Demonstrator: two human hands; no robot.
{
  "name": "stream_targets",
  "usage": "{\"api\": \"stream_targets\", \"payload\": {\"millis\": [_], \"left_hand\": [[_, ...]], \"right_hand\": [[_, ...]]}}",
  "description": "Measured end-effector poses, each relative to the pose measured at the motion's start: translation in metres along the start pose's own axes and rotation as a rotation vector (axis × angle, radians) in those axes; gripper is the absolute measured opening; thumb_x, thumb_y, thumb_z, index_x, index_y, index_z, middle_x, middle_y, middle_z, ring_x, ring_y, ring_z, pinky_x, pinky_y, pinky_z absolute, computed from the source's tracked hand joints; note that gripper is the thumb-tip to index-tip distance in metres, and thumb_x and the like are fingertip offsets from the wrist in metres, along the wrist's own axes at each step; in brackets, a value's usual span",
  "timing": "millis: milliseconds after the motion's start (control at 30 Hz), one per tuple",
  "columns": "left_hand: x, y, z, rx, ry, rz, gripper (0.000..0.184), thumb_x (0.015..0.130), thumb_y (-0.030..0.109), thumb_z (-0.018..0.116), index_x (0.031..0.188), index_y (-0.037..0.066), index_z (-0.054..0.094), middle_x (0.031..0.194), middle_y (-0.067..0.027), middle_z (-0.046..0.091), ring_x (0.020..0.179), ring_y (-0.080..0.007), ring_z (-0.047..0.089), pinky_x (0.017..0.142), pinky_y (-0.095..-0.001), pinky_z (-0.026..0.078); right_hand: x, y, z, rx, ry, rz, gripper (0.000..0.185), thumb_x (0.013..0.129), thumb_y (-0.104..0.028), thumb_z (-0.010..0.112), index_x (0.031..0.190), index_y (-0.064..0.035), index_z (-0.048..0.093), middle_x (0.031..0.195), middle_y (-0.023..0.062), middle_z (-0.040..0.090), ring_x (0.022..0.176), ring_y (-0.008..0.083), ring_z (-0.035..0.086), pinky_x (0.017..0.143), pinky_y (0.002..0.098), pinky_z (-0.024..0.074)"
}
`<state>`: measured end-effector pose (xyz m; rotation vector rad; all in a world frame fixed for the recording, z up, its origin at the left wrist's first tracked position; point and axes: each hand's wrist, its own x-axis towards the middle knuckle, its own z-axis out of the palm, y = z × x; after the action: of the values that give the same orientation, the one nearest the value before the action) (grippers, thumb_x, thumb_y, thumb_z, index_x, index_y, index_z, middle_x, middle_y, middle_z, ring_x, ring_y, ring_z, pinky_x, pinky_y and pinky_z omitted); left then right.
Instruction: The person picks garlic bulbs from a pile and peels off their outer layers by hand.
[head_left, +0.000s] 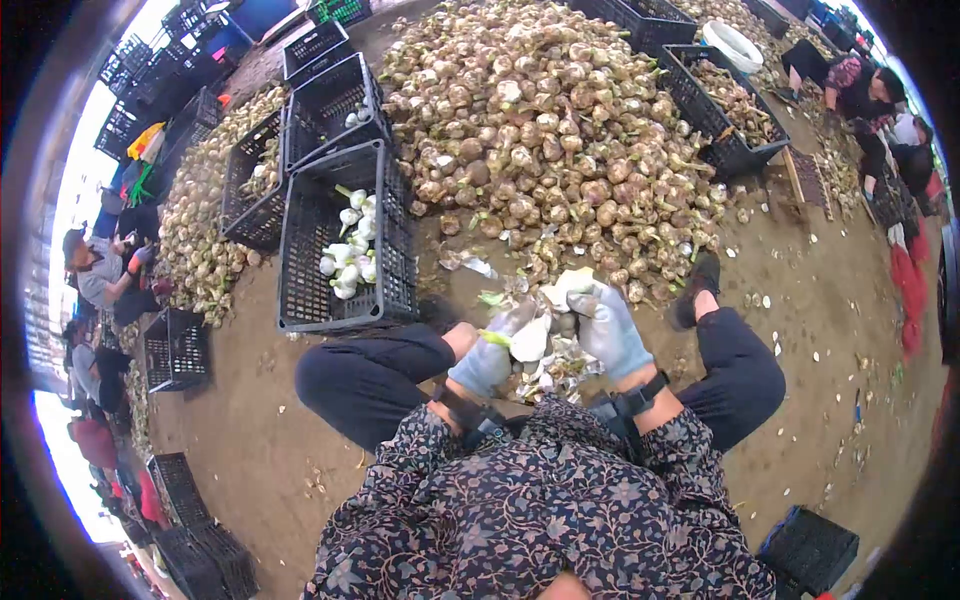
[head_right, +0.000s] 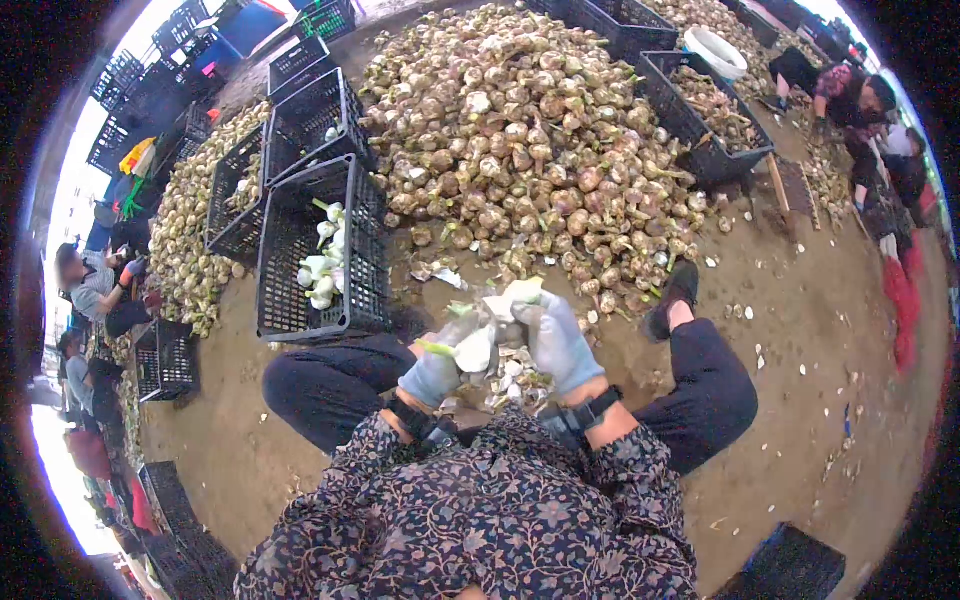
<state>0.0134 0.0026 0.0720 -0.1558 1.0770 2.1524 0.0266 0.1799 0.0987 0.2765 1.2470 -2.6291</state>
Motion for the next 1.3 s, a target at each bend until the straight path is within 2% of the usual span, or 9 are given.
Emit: {"api": "stream_targets", "payload": {"millis": [167, 267, 333, 533, 733, 867, 1000, 1167, 1300], "left_hand": [[0.005, -0.016, -0.005, 0.326, -0.458, -0.062, 0.041, 0.095, 0.035, 0.050, 0.112, -0.001, 0.058, 0.092, -0.0057, 0.065, 0.073, -0.0145, 0.064, 0.061, -0.0260, 0.052], [0.005, 0.000, 0.003, 0.084, -0.262, -0.199, 0.044, 0.096, 0.038, 0.047, 0.112, -0.001, 0.059, 0.089, -0.0069, 0.066, 0.072, -0.0151, 0.064, 0.060, -0.0274, 0.052], [0.012, -0.006, -0.005, 0.023, -0.168, -0.119, 0.046, 0.097, 0.041, 0.044, 0.112, 0.000, 0.059, 0.084, -0.0079, 0.066, 0.070, -0.0151, 0.064, 0.058, -0.0259, 0.051], [0.032, -0.024, -0.021, 0.068, 0.046, 0.137, 0.028, 0.096, 0.030, 0.049, 0.098, 0.004, 0.060, 0.091, -0.0049, 0.062, 0.080, -0.0128, 0.060, 0.065, -0.0267, 0.050], [0.048, -0.032, -0.046, -0.353, 0.124, 0.039, 0.022, 0.096, 0.020, 0.050, 0.109, 0.003, 0.057, 0.101, -0.0081, 0.063, 0.093, -0.0188, 0.061, 0.086, -0.0330, 0.049], [0.051, -0.043, -0.047, 0.180, 0.315, 0.227, 0.015, 0.085, 0.010, 0.066, 0.099, 0.005, 0.065, 0.097, -0.0014, 0.066, 0.086, -0.0135, 0.061, 0.075, -0.0273, 0.048], [0.063, -0.090, -0.084, 1.167, -0.020, 0.338, 0.019, 0.079, 0.020, 0.066, 0.093, 0.007, 0.066, 0.093, -0.0169, 0.066, 0.083, -0.0310, 0.063, 0.071, -0.0373, 0.049], [0.052, -0.066, -0.069, 1.306, -0.208, -0.278, 0.040, 0.079, 0.028, 0.059, 0.113, 0.009, 0.060, 0.101, -0.0202, 0.064, 0.095, -0.0378, 0.060, 0.083, -0.0431, 0.047], [0.071, -0.073, -0.094, 1.100, 0.239, 0.103, 0.050, 0.083, 0.026, 0.059, 0.125, 0.001, 0.052, 0.110, -0.0219, 0.063, 0.102, -0.0328, 0.061, 0.088, -0.0368, 0.046]], "right_hand": [[0.041, -0.004, -0.037, -0.459, -0.095, 0.191, 0.026, 0.086, -0.023, 0.063, 0.098, -0.0004, 0.064, 0.077, 0.0055, 0.065, 0.068, 0.0112, 0.062, 0.061, 0.0261, 0.0498], [0.045, -0.018, -0.030, -2.009, -0.129, 0.369, 0.033, 0.085, -0.030, 0.064, 0.107, -0.0059, 0.063, 0.097, 0.0117, 0.068, 0.091, 0.0262, 0.066, 0.075, 0.0351, 0.0527], [0.028, -0.010, -0.035, -2.008, 0.042, 0.240, 0.036, 0.083, -0.029, 0.065, 0.114, -0.0124, 0.061, 0.103, 0.0123, 0.067, 0.095, 0.0301, 0.064, 0.078, 0.0369, 0.0523], [-0.017, 0.028, 0.010, -1.404, -0.056, -0.592, 0.033, 0.077, -0.021, 0.070, 0.108, -0.0109, 0.065, 0.100, 0.0139, 0.066, 0.080, 0.0264, 0.065, 0.070, 0.0336, 0.0522], [0.008, 0.056, -0.014, -0.926, 0.322, -0.260, 0.016, 0.082, -0.012, 0.064, 0.095, -0.0036, 0.067, 0.085, 0.0099, 0.068, 0.071, 0.0208, 0.064, 0.067, 0.0312, 0.0520], [0.032, 0.042, -0.025, -0.354, 0.541, -0.080, 0.014, 0.089, -0.009, 0.053, 0.097, -0.0002, 0.061, 0.071, 0.0041, 0.060, 0.055, 0.0115, 0.055, 0.049, 0.0231, 0.0452], [0.069, 0.048, -0.062, -0.026, 0.593, -0.066, 0.016, 0.090, -0.012, 0.050, 0.101, -0.0024, 0.057, 0.069, 0.0025, 0.057, 0.053, 0.0097, 0.051, 0.047, 0.0231, 0.0411], [0.115, 0.024, -0.065, 0.237, 0.461, 0.095, 0.023, 0.092, -0.018, 0.047, 0.109, -0.0045, 0.055, 0.073, 0.0017, 0.057, 0.057, 0.0122, 0.050, 0.049, 0.0257, 0.0403], [0.169, 0.035, -0.029, 0.200, 0.285, 0.223, 0.026, 0.092, -0.020, 0.045, 0.111, -0.0048, 0.054, 0.078, 0.0029, 0.056, 0.061, 0.0136, 0.051, 0.052, 0.0266, 0.0407]]}}
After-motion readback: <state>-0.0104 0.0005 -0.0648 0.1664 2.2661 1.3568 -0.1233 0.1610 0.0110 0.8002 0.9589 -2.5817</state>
